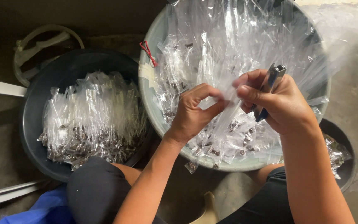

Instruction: Manually sealing or tagging small plastic bags containing metal parts using a hand tool and transferring them between containers.

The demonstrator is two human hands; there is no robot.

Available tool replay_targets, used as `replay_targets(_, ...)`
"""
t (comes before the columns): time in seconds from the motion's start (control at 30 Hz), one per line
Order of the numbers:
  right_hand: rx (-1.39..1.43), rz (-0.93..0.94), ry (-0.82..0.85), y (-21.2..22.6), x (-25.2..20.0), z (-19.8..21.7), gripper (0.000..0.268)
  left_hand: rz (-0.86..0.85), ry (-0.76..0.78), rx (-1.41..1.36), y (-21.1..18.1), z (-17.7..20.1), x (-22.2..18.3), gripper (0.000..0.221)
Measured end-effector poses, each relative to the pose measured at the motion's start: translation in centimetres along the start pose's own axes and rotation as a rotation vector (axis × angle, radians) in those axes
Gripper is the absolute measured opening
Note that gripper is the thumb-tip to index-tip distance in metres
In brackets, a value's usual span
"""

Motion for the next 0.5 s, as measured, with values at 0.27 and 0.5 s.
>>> replay_targets(0.27, -0.154, 0.131, -0.074, 0.7, -0.2, -1.0, 0.016, 0.461, 0.178, -0.472, 0.3, -2.1, -1.3, 0.043)
replay_targets(0.5, 0.473, 0.100, -0.167, -0.1, 1.1, -0.9, 0.046, 0.550, 0.128, -0.272, 0.3, -3.2, -2.2, 0.045)
Point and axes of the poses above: each hand's wrist, its own x-axis towards the middle knuckle, its own z-axis out of the back of the hand, y = z × x, the point moved 1 cm from there along x, towards the middle knuckle, and after that the axes turned 11 degrees about -z, right-handed, at the moved point
